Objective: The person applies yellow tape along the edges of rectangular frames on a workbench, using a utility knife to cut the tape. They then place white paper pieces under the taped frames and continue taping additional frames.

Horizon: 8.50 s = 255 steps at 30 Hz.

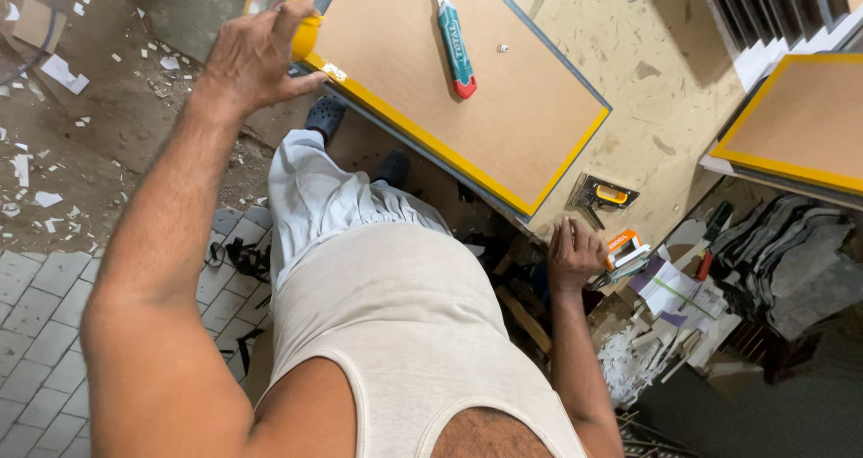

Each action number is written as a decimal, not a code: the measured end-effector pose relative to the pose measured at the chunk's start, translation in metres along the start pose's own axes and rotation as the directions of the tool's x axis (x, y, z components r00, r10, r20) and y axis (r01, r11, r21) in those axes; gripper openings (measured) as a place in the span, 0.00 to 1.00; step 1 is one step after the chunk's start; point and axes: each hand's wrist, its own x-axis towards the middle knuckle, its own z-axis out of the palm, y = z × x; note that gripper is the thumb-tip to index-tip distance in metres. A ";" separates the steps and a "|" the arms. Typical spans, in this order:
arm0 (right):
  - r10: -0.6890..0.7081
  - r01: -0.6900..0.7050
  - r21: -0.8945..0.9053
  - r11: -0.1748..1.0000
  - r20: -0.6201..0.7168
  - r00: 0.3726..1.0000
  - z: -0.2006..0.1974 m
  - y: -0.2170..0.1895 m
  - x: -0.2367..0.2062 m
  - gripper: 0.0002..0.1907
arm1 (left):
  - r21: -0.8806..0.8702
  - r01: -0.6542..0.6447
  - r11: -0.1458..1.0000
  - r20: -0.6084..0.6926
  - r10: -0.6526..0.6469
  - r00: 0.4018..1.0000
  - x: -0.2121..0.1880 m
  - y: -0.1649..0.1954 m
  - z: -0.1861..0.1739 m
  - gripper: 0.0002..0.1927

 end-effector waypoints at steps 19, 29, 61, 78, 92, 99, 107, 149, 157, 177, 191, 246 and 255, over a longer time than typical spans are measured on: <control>-0.262 -0.154 0.983 0.101 0.176 0.949 -0.079 -0.198 0.281 0.06 | -0.586 0.262 0.767 -0.164 -0.428 0.889 -0.006 0.147 -0.034 0.20; 0.041 -0.275 0.907 0.320 0.277 0.960 0.014 -0.184 0.416 0.07 | -0.440 0.747 0.499 0.281 -0.713 0.642 -0.059 0.054 0.013 0.19; -0.057 -0.399 0.893 0.208 0.418 0.907 0.028 -0.245 0.494 0.10 | -0.544 0.828 0.136 0.505 -0.735 0.453 -0.026 0.004 0.026 0.19; -0.228 0.144 0.628 0.765 0.055 0.972 -0.008 -0.327 0.343 0.60 | -0.558 0.826 0.084 0.544 -0.715 0.440 -0.026 0.001 0.021 0.22; -0.317 -0.402 0.763 0.506 0.598 0.736 -0.011 -0.211 0.334 0.19 | -0.614 0.756 0.225 0.404 -0.733 0.547 -0.036 0.002 0.029 0.18; -0.672 0.302 0.714 0.632 0.310 0.673 -0.003 -0.269 0.325 0.17 | -0.623 0.751 0.219 0.404 -0.732 0.548 -0.035 0.001 0.024 0.17; -0.703 0.349 0.700 0.623 0.306 0.642 -0.003 -0.269 0.321 0.15 | -0.576 0.793 0.199 0.442 -0.740 0.507 -0.032 0.005 0.018 0.16; -0.756 0.718 0.496 0.488 -0.171 0.632 0.015 -0.244 0.480 0.10 | -0.526 0.582 0.620 -0.269 -0.770 0.578 -0.027 0.028 0.044 0.21; -0.701 0.588 0.534 0.607 0.013 0.713 0.012 -0.244 0.498 0.07 | -0.541 0.599 0.591 -0.230 -0.788 0.570 -0.023 0.025 0.032 0.22; -0.314 0.052 0.907 0.417 0.089 0.945 -0.009 -0.220 0.362 0.23 | -0.336 0.639 0.692 0.134 -0.636 0.760 0.037 0.026 -0.005 0.21; 0.498 -0.434 0.838 0.331 0.236 0.834 -0.019 -0.085 0.263 0.07 | -0.498 0.283 0.820 0.558 0.053 0.828 0.191 0.167 0.052 0.24; 0.596 -0.723 0.306 0.619 0.418 0.686 0.073 0.003 0.217 0.60 | 0.309 -0.109 0.945 0.833 -0.213 0.511 0.326 0.084 0.104 0.15; 0.643 -0.720 0.207 0.662 0.337 0.688 0.076 -0.023 0.238 0.59 | -0.482 0.238 0.843 0.814 0.330 0.479 0.354 -0.015 0.013 0.30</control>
